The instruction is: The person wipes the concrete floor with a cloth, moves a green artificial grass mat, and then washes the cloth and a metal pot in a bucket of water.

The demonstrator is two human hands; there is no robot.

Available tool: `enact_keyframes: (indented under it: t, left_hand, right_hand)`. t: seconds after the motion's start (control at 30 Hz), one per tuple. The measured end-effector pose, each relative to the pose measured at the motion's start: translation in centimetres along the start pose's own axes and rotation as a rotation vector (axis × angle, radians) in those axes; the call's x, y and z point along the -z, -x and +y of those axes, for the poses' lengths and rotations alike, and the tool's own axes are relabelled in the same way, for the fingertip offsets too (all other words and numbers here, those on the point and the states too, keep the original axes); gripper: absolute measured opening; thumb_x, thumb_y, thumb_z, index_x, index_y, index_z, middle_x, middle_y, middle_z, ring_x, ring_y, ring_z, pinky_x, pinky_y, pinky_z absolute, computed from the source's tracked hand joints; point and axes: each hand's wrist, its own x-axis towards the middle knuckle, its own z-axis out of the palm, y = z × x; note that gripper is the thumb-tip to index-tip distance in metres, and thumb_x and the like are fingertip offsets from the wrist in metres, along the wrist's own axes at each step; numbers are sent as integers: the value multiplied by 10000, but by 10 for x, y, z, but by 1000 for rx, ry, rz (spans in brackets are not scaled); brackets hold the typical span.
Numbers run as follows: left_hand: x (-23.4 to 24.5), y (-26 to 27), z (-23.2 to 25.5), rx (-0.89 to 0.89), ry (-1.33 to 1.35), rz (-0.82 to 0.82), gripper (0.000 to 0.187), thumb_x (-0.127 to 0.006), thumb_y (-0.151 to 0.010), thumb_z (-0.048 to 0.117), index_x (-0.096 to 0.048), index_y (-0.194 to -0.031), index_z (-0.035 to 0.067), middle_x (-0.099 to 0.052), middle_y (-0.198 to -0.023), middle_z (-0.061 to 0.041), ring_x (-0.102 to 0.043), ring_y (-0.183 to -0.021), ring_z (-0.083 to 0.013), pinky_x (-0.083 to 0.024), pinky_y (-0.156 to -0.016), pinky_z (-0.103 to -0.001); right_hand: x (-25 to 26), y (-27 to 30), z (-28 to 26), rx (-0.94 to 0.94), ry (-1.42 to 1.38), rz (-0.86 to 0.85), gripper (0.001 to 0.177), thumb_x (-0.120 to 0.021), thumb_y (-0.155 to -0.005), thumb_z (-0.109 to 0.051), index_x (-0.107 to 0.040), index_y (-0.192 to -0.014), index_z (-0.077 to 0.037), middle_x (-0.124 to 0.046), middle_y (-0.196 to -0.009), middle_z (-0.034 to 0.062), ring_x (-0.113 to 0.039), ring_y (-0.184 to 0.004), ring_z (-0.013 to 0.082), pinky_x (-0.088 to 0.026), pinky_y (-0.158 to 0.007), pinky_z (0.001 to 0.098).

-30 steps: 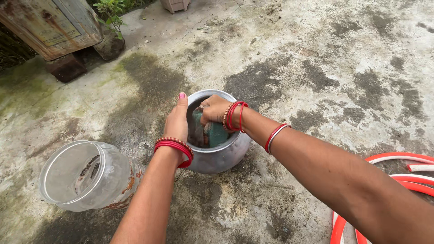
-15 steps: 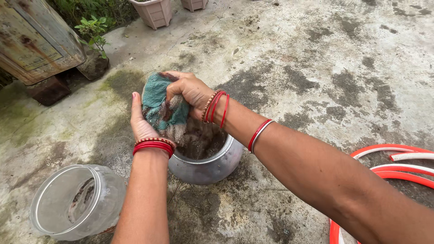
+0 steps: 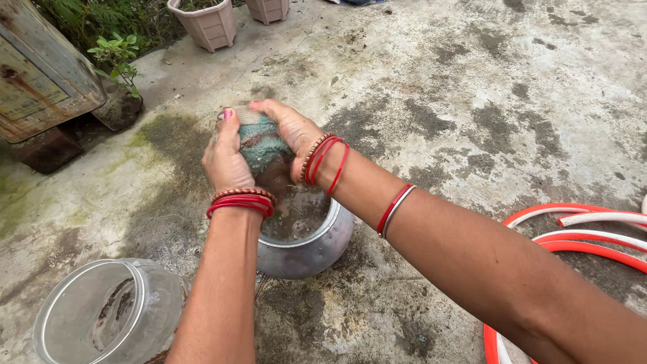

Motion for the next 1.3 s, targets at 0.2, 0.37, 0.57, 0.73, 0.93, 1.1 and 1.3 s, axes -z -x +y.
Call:
enact_keyframes:
  t: [0.2,0.37,0.57,0.73,0.93,1.1,1.3]
  left_hand:
    - [1,15,-5,-175,-570,22,786,-671,-980,542,-361,-1576,135,-371,-1520,-185,-442,-1316,-261,-411,-1035,-406]
    - [8,12,11,177,50,-31,712,-770,-834,481,-505,-1380,109,-635,-1277,-105,-675,-1089,-240,-588,-895,-394]
    - [-5,7,32,127,182,-34,391,-781,-876,290,-664,-1029,-50,-728,-964,-136,-732,-803,-238,-642,-721,-392]
    - [-8,-7,40,-18,-79,132,291,-775,-841,233,-709,-888,-46,-739,-861,-100,-706,-709,-174,-593,-613,-324]
    - [15,-26,26,10,-81,21,259,-768,-845,218,-746,-863,-40,-714,-809,-75,-648,-679,-153,-542,-584,-307]
    - [39,-33,32,126,4,142,316,-770,-816,229,-787,-952,-56,-759,-894,-105,-703,-716,-187,-593,-648,-362]
    - [77,-58,49,278,167,648,699,-739,-775,457,-649,-1220,-75,-738,-1173,-203,-798,-928,-341,-647,-752,-444]
  right_hand:
    - [-18,-10,11,752,298,628,462,-775,-674,-303,-671,-1051,-56,-759,-789,149,-655,-637,200,-574,-613,409]
    - [-43,5,34,875,592,576,437,-714,-817,-451,-767,-906,-26,-754,-759,112,-694,-673,165,-556,-652,344]
    - [-53,-7,29,838,517,396,431,-666,-897,-399,-739,-769,6,-737,-685,103,-638,-614,159,-540,-587,349]
    - [-54,-19,26,727,263,222,367,-660,-898,-293,-673,-733,34,-662,-671,61,-585,-575,157,-498,-516,368]
    - [-52,-30,32,662,214,194,236,-632,-841,-189,-679,-758,27,-665,-685,75,-622,-566,181,-519,-516,365]
    - [-53,-41,43,508,331,69,434,-655,-927,-362,-683,-1110,32,-706,-966,129,-664,-823,214,-553,-707,376]
    - [-38,-51,55,602,1343,-40,1058,-336,-955,-753,-26,-1624,7,-53,-1703,245,-26,-1583,345,-104,-1243,475]
